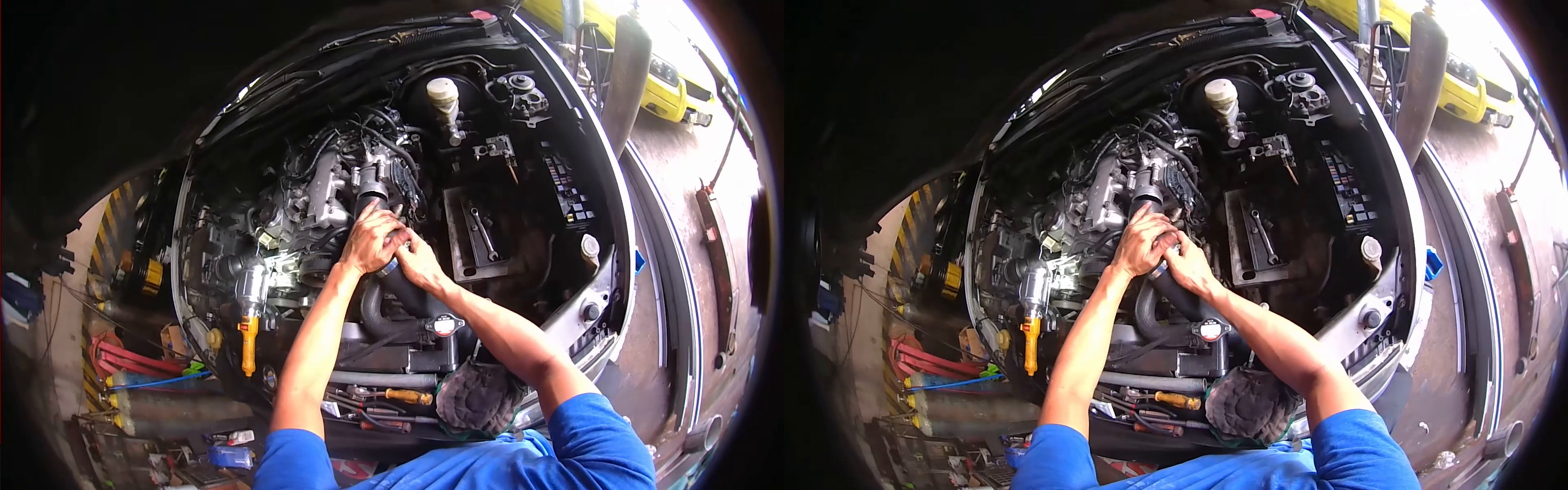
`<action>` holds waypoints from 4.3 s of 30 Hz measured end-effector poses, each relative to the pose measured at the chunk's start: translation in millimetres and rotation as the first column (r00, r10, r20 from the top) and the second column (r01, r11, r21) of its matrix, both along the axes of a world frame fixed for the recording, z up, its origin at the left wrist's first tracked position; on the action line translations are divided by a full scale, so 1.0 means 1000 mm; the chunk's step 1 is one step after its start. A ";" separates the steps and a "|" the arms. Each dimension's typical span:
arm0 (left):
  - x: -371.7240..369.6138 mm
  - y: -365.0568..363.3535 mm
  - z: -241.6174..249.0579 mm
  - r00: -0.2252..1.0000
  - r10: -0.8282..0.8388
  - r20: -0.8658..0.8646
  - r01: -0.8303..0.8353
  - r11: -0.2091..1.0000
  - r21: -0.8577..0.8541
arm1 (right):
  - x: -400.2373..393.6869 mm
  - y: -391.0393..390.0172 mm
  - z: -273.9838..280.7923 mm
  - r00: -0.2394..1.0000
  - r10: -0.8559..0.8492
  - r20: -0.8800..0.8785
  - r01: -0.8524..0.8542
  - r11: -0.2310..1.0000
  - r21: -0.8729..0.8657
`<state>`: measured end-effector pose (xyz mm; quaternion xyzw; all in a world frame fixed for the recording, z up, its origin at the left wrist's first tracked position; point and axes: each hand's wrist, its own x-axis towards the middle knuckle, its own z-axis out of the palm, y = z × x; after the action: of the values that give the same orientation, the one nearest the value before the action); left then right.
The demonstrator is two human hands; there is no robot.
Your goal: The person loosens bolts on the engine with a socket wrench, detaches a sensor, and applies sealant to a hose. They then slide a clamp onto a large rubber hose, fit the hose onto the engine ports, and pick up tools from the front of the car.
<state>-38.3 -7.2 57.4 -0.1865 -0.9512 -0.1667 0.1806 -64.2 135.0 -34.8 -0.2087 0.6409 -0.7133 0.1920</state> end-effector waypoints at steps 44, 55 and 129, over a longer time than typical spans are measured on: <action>-0.019 0.006 -0.016 0.995 0.099 -0.006 -0.098 0.988 0.123 | -0.041 0.076 0.049 0.799 0.586 -0.132 -0.459 0.738 0.495; -0.004 0.021 -0.008 0.765 0.643 -0.027 -0.634 0.761 0.139 | -0.024 0.057 0.026 0.891 0.446 -0.083 -0.410 0.871 0.272; -0.013 -0.002 -0.010 0.785 0.193 0.589 -0.597 -0.022 0.802 | -0.037 0.055 0.039 0.829 0.556 -0.061 -0.505 0.790 0.348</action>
<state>-51.1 -8.7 47.7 0.2919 -0.6217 -0.7119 0.1466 -101.0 190.4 4.5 -0.4036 0.6755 -0.4985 0.3638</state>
